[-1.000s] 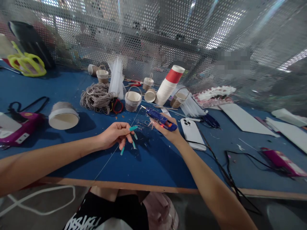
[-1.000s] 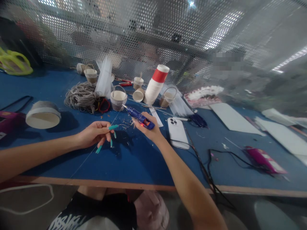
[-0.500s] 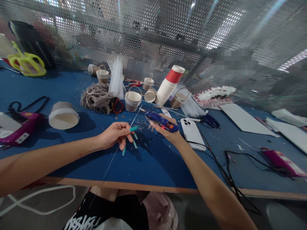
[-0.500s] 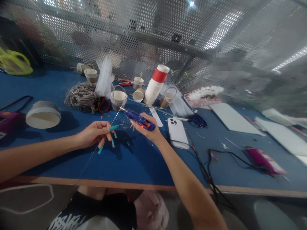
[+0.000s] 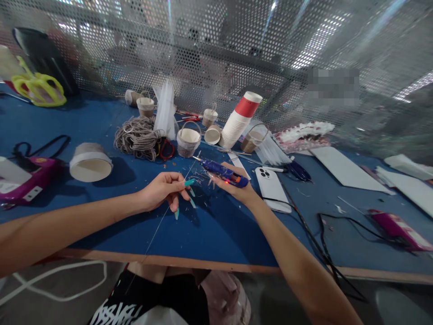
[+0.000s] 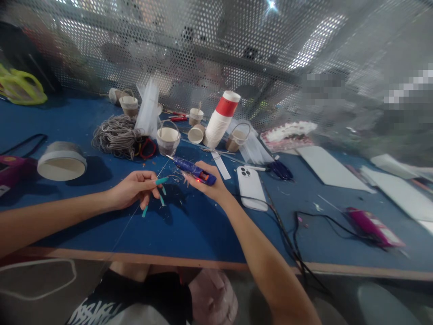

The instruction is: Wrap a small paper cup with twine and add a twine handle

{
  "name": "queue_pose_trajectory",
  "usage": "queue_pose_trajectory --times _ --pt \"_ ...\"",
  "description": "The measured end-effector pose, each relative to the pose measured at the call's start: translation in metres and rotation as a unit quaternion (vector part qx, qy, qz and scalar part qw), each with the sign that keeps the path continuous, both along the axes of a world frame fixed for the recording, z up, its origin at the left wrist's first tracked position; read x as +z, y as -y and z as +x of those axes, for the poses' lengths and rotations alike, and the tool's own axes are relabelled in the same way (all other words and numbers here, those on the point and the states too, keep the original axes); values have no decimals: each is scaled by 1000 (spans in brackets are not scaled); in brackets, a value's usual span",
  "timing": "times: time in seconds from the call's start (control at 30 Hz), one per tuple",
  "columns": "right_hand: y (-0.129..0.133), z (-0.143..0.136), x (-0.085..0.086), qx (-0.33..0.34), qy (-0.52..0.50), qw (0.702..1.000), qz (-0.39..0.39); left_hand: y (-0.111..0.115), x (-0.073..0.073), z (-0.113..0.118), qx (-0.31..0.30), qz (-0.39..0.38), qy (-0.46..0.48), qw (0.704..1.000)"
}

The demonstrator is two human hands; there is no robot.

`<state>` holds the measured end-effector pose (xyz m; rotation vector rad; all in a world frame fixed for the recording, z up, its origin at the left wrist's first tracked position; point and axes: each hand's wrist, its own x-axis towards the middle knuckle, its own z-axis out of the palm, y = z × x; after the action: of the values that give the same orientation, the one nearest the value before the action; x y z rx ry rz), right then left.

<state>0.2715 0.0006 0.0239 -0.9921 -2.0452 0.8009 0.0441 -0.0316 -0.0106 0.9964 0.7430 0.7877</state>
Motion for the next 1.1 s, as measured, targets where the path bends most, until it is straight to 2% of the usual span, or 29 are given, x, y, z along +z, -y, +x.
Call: queue_pose_trajectory --times 0.13,0.33,0.43,0.73,1.1 --pt "0 2 -1 5 -31 999 -31 1 0 1 22 1 -10 1000" --pt "-1 0 -2 -68 -18 997 26 2 -1 1 39 4 -29 999" --pt "0 -3 -1 -84 -6 995 48 2 0 2 41 -5 -31 999" --pt "-3 -2 -7 -59 -13 995 78 2 4 1 31 -30 -25 999" --pt "-5 0 -5 -43 15 996 75 -1 6 -1 10 -57 -10 998"
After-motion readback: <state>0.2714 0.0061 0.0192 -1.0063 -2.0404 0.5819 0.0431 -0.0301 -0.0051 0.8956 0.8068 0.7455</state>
